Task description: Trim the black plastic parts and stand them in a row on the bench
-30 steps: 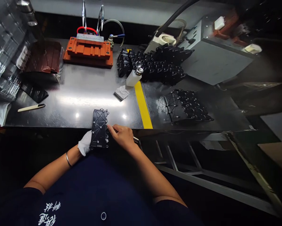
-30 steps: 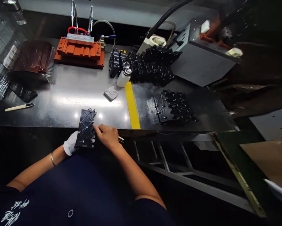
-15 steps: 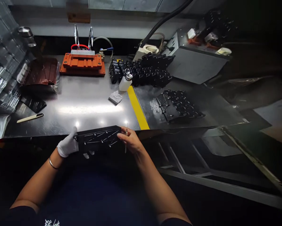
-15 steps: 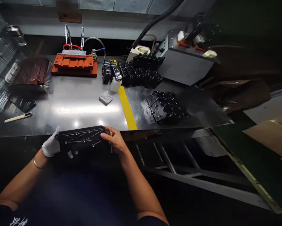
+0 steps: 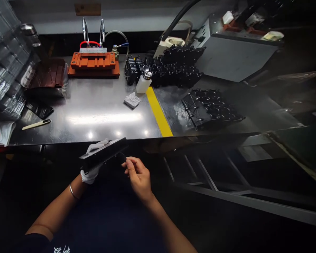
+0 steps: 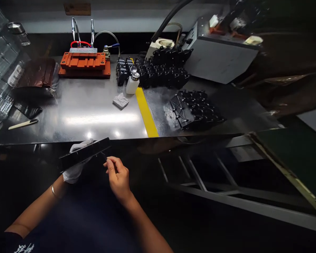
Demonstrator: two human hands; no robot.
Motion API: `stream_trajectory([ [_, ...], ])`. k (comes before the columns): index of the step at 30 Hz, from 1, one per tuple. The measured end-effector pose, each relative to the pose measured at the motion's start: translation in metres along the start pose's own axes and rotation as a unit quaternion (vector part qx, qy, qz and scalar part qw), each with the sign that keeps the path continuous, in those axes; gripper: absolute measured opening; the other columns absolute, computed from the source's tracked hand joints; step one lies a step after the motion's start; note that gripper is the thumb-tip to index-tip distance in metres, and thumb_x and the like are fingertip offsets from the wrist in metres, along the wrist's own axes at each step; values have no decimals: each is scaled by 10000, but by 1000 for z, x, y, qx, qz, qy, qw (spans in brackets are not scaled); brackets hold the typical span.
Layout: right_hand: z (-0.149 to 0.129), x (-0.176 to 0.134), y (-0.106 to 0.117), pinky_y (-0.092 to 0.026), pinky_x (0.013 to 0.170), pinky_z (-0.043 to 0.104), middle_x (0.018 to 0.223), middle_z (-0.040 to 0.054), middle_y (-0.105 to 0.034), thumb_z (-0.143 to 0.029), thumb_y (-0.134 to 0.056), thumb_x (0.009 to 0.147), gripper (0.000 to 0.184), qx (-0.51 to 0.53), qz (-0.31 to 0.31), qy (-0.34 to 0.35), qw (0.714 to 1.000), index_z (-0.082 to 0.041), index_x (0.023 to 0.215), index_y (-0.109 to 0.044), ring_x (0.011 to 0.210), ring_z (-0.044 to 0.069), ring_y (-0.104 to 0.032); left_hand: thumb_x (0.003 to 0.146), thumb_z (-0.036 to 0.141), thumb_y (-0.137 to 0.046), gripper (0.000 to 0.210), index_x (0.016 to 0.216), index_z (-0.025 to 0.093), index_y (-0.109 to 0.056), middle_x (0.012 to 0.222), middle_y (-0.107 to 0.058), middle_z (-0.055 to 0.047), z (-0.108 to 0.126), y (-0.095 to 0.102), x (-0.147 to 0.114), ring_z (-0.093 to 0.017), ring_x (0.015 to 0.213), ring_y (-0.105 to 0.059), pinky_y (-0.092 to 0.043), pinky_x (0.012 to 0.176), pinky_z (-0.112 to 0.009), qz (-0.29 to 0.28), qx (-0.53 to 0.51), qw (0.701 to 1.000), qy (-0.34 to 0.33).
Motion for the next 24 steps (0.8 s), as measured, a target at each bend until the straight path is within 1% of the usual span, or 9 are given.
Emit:
stream_trajectory([
  [2, -9, -6, -6, -527, 609, 266, 786, 28, -678, -339, -613, 856, 159, 17, 5, 16, 1000, -222, 910, -705, 683, 143, -631, 635, 395, -805, 353, 928, 234, -693, 1242, -637, -65, 11, -3, -2, -309, 1261, -499, -404, 1062, -436, -28, 43, 994, -100],
  [4, -16, -9, -12, -528, 630, 274, 797, 35, -687, -308, -666, 813, 122, 38, -9, 33, 999, -234, 874, -742, 730, 160, -645, 680, 482, -754, 386, 965, 228, -701, 1260, -623, -85, 18, -9, -7, -329, 1283, -474, -369, 1085, -470, -64, 84, 977, -185],
  [7, -19, -11, -18, -514, 599, 266, 773, 33, -691, -273, -696, 786, 101, 55, -30, 46, 997, -245, 858, -762, 696, 155, -641, 725, 492, -718, 378, 1003, 236, -710, 1236, -639, -80, 23, -16, -13, -318, 1311, -451, -306, 1125, -482, -100, 107, 959, -244],
  [11, -14, -8, -13, -526, 638, 278, 790, 37, -703, -250, -693, 787, 100, 51, 2, 36, 998, -246, 855, -767, 722, 161, -652, 724, 450, -741, 363, 1017, 239, -705, 1230, -648, -72, 25, -17, -18, -316, 1329, -434, -296, 1131, -485, -94, 110, 955, -258],
  [15, -12, -3, -4, -525, 643, 276, 789, 31, -704, -232, -695, 780, 97, 44, 35, 45, 997, -249, 843, -766, 728, 158, -652, 711, 411, -764, 303, 956, 238, -720, 1168, -681, -64, 25, -19, -19, -322, 1316, -454, -292, 1136, -495, -84, 125, 956, -251],
  [18, -10, -2, -2, -521, 626, 278, 782, 33, -702, -246, -696, 778, 89, 33, 43, 46, 998, -246, 834, -766, 719, 161, -647, 714, 380, -767, 251, 926, 251, -727, 1140, -694, -54, 26, -21, -20, -318, 1307, -468, -296, 1136, -502, -82, 130, 956, -251],
  [20, -5, -1, -2, -526, 625, 289, 790, 40, -703, -280, -691, 783, 101, 26, 47, 34, 998, -240, 840, -764, 724, 170, -648, 714, 350, -772, 241, 931, 256, -730, 1133, -698, -48, 27, -23, -21, -317, 1309, -465, -300, 1136, -500, -90, 124, 953, -260],
  [22, 2, 3, 0, -539, 668, 312, 809, 47, -710, -316, -681, 789, 133, 26, 68, 18, 997, -231, 853, -760, 755, 185, -657, 714, 346, -772, 226, 917, 256, -733, 1105, -707, -48, 26, -24, -23, -314, 1302, -473, -296, 1137, -506, -105, 122, 952, -262],
  [24, 10, 8, 6, -543, 733, 338, 827, 53, -715, -346, -669, 792, 165, 29, 98, 8, 995, -221, 859, -752, 799, 198, -662, 703, 382, -774, 230, 884, 247, -731, 1065, -713, -57, 24, -26, -24, -314, 1292, -483, -293, 1136, -514, -113, 113, 956, -246],
])
Point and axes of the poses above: each hand's wrist, its own x-axis towards the middle knuckle, its own y-axis out of the back of the hand, z = x × y, the point moved 4 cm from there along x, towards the middle knuckle
